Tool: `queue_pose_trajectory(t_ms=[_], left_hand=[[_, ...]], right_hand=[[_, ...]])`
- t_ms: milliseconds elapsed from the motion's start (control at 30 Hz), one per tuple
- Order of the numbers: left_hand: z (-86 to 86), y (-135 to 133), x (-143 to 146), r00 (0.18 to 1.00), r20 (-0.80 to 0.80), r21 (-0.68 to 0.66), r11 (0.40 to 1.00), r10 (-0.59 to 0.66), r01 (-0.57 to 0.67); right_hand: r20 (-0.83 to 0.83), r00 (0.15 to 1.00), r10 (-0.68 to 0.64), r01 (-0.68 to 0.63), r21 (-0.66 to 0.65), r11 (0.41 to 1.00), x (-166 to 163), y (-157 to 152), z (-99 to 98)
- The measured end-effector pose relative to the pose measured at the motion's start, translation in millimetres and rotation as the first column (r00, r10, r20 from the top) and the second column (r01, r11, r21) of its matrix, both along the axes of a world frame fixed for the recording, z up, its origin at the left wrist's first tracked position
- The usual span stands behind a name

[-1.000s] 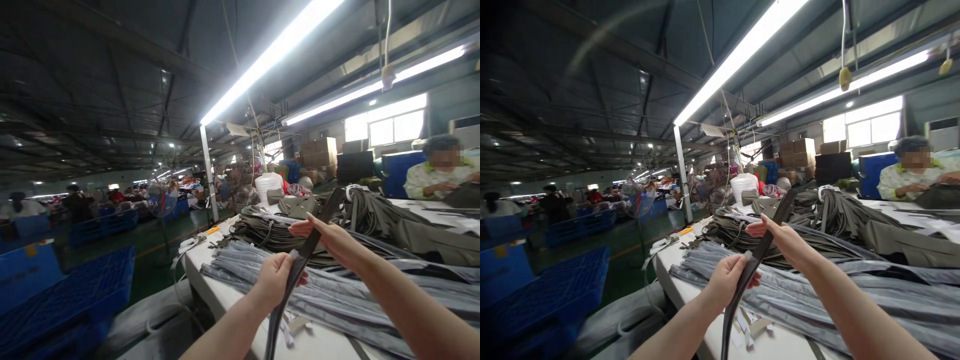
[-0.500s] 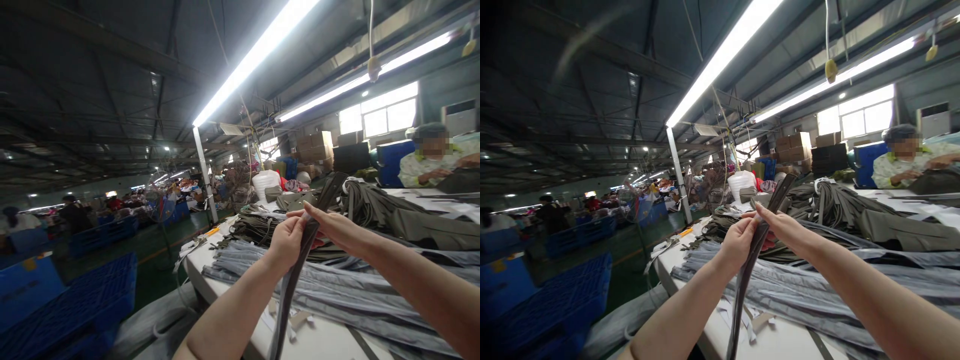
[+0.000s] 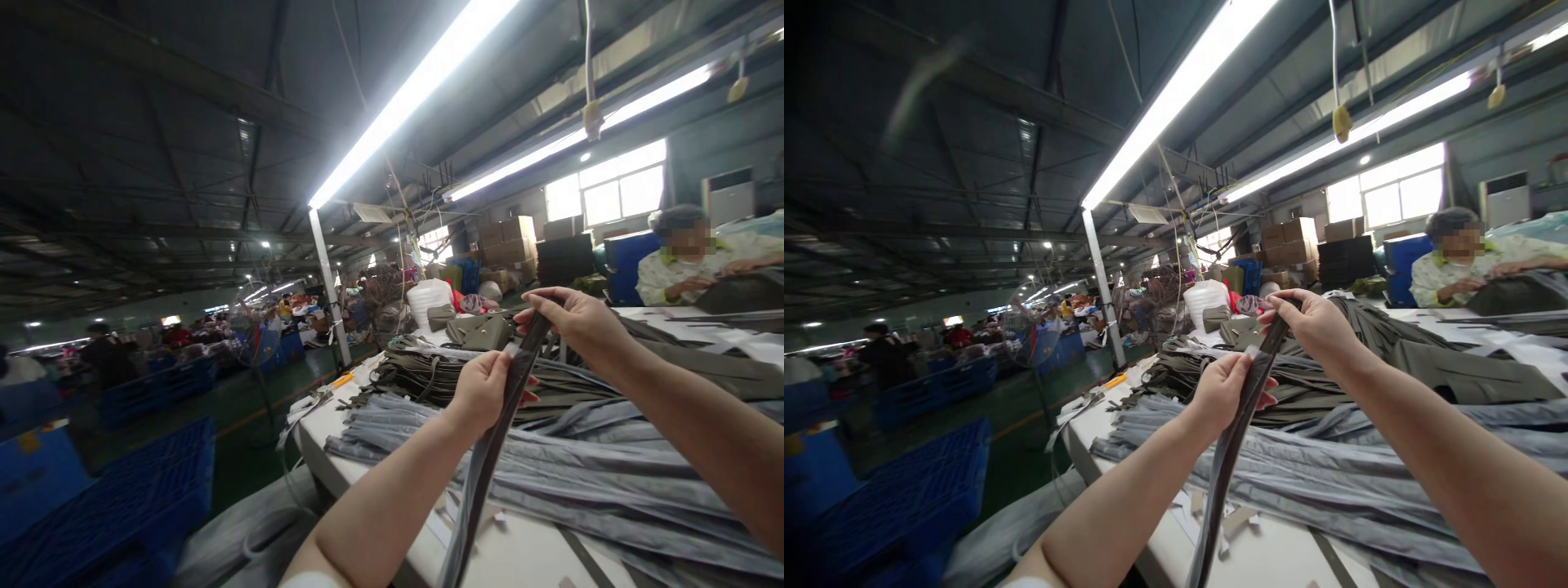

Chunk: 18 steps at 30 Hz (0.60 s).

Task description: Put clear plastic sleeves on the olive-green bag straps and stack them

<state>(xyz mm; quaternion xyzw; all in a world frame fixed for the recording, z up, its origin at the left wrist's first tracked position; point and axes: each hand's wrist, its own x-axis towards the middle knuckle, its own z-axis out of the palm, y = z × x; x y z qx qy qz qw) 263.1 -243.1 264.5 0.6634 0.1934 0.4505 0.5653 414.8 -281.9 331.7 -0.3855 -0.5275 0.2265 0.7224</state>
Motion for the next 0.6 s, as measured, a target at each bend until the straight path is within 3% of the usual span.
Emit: queue_pose_trajectory(t_ms=[233,433,600], left_hand=[[23.1,-2,9,0.999,0.01,-0.006,0.999,-0.043,0.043],[27.0,-2,11,0.998,0.038,0.005,0.999,-0.054,0.054],[17.3,-1,-6,0.94,-0.121,-0.09,0.947,-0.318,0.309]], right_hand=[[0.096,0.995,0.012,-0.013,0.016,1.0,-2,6,-11.7],[0.098,0.993,0.067,-0.068,-0.002,0.998,-15,5,-25.6],[0.084,0.993,0.085,-0.081,-0.04,0.996,-22,-3,-27.8]])
